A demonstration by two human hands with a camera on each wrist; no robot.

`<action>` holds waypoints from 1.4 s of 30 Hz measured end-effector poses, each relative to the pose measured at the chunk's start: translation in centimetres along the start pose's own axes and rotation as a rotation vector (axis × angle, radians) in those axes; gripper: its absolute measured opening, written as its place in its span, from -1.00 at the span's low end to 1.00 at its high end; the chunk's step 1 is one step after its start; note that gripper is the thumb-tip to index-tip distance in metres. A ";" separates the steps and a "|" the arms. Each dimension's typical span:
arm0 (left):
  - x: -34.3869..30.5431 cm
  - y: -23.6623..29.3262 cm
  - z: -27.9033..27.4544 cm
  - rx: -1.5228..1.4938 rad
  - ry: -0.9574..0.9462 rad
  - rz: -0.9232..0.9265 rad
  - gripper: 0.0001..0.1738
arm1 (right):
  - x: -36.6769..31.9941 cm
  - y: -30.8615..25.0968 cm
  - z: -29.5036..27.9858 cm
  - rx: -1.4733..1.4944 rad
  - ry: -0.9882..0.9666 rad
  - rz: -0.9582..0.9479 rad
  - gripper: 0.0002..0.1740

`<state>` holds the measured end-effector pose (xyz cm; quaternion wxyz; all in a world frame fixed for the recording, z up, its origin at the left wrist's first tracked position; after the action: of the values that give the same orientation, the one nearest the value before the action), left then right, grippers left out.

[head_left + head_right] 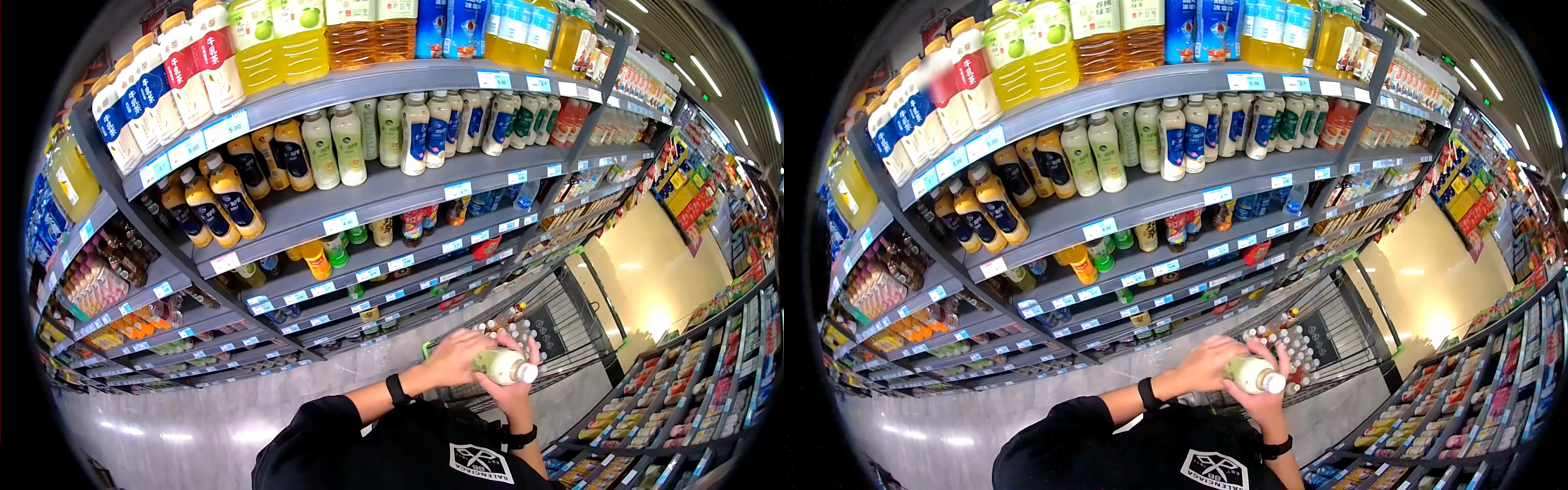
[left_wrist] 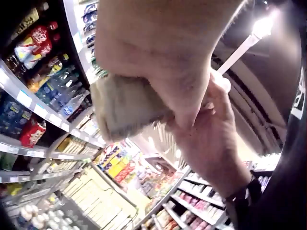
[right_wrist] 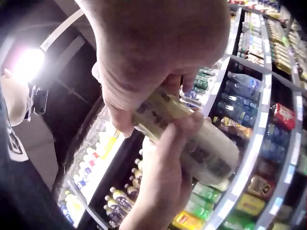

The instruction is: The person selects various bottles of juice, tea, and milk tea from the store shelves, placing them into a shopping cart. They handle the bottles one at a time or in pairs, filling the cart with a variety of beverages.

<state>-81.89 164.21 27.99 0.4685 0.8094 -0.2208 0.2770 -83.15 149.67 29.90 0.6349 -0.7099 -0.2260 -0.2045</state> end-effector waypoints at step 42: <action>6.4 -1.2 -26.1 0.495 1.000 -0.179 -0.47 | -16.5 34.6 -13.0 -0.691 0.151 0.886 -0.31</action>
<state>-82.71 187.07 42.04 0.3338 0.6810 0.1691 0.6295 -76.52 132.59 -6.18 0.4051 -0.8869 0.2196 -0.0310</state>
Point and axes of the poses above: each hand's wrist, its own x-axis towards the middle knuckle, its own z-axis out of the palm, y = z × x, the point moved 7 cm from there along x, towards the middle knuckle, and after that the axes turned 15 degrees about y, right-handed, at the moved point
